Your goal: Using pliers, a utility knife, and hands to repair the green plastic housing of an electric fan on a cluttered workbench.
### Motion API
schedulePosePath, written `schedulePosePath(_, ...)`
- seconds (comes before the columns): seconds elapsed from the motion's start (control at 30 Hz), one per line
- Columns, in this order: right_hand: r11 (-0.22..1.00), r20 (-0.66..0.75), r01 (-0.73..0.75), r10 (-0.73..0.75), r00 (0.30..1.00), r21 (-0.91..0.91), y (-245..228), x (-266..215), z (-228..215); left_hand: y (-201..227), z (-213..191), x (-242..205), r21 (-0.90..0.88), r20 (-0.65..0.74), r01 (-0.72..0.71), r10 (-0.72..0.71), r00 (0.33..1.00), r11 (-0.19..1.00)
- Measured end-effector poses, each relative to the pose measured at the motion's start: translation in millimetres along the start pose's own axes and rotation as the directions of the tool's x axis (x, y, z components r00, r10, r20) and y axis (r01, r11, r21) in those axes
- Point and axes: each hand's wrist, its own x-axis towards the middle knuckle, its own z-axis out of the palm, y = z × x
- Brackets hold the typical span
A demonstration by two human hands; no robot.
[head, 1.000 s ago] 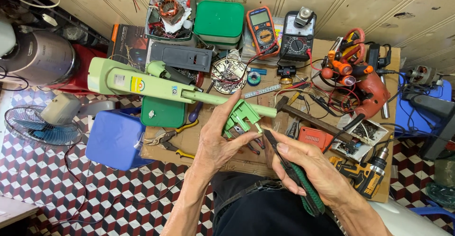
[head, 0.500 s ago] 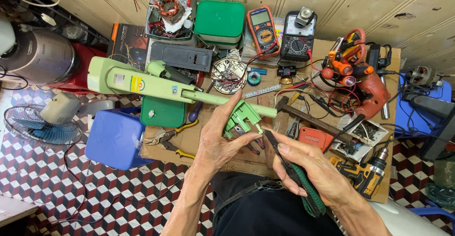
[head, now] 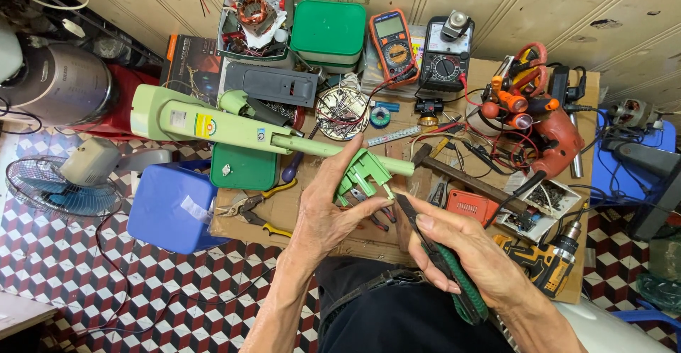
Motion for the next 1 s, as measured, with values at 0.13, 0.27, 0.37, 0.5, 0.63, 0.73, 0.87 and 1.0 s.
schedulePosePath(0.13,1.000,0.000,-0.002,0.002,1.000,0.006,-0.1,0.2,-0.8,0.0,-0.1,0.6,0.008,-0.003,-0.019,0.019,1.000,1.000)
schedulePosePath(0.27,1.000,-0.007,-0.006,0.006,1.000,0.014,0.6,0.1,-1.8,-0.4,0.9,0.7,0.015,-0.006,-0.024,0.024,1.000,1.000)
schedulePosePath(0.37,1.000,0.000,0.002,-0.002,1.000,0.015,1.6,-1.3,-1.0,1.8,1.0,-0.2,0.016,-0.007,-0.029,0.030,1.000,0.999)
schedulePosePath(0.5,0.999,0.002,0.029,-0.029,1.000,0.033,8.3,-5.1,-1.7,4.8,2.0,-3.7,0.017,-0.005,-0.033,0.033,0.999,0.999)
schedulePosePath(0.63,0.998,-0.045,0.031,-0.029,0.999,0.049,13.4,-10.9,-0.5,8.7,4.9,-6.0,0.066,-0.017,-0.119,0.120,0.993,0.991)
schedulePosePath(0.73,0.996,-0.082,0.030,-0.023,0.996,0.080,16.1,-15.9,-1.6,8.8,9.2,-6.5,0.051,0.007,-0.080,0.080,0.997,0.995)
schedulePosePath(0.87,0.990,-0.078,0.073,-0.063,0.995,0.124,23.9,-23.5,-5.7,14.3,12.9,-5.2,0.023,0.044,-0.163,0.162,0.986,0.986)
schedulePosePath(1.0,0.976,-0.092,0.097,-0.081,0.993,0.196,30.1,-29.4,-6.3,18.5,15.0,-3.8,0.008,0.085,-0.201,0.200,0.976,0.979)
